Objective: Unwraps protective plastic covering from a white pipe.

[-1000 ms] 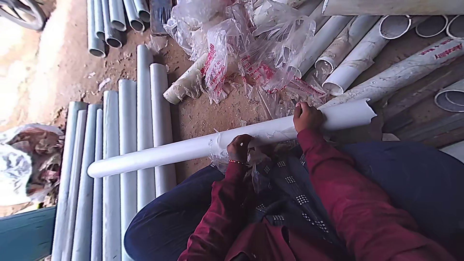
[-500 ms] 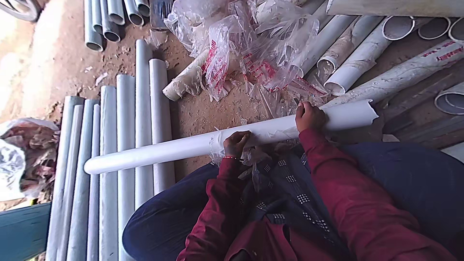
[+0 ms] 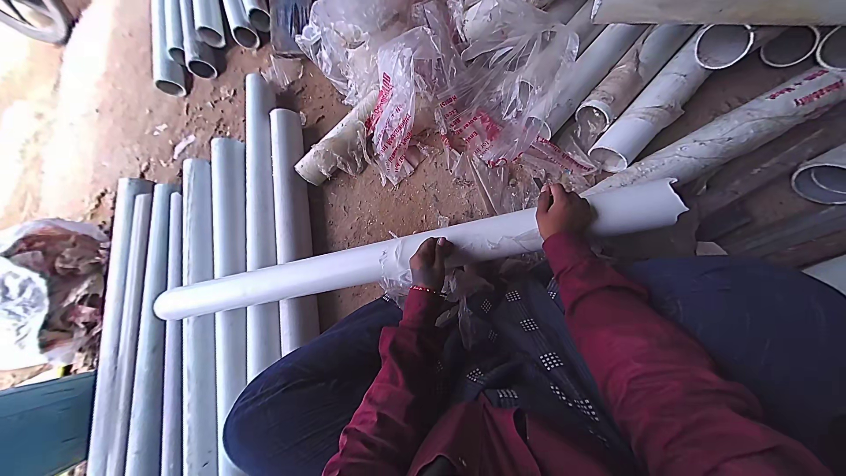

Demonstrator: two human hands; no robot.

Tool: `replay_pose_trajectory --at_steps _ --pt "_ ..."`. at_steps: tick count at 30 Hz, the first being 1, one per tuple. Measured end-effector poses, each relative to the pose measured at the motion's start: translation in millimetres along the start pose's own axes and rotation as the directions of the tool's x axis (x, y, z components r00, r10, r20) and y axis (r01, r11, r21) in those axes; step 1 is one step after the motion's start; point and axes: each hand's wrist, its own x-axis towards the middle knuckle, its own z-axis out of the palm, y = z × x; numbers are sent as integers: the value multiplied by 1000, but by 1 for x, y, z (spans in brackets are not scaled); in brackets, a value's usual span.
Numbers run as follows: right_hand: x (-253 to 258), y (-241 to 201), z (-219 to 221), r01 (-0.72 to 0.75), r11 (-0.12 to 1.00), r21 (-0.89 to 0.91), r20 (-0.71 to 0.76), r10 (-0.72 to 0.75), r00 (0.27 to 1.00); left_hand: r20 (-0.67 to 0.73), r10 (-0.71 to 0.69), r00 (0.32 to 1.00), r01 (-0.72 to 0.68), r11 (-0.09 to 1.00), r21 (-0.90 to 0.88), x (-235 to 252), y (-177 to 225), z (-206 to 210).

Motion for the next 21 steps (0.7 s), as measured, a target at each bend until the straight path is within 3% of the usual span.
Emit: replay_pose_trajectory --at_steps 5,21 --pt "1 0 1 4 1000 10 -2 -4 1000 72 132 989 -144 969 199 -4 17 9" --pt "1 -2 0 -21 1000 4 4 21 1000 86 -118 989 73 910 408 2 53 33"
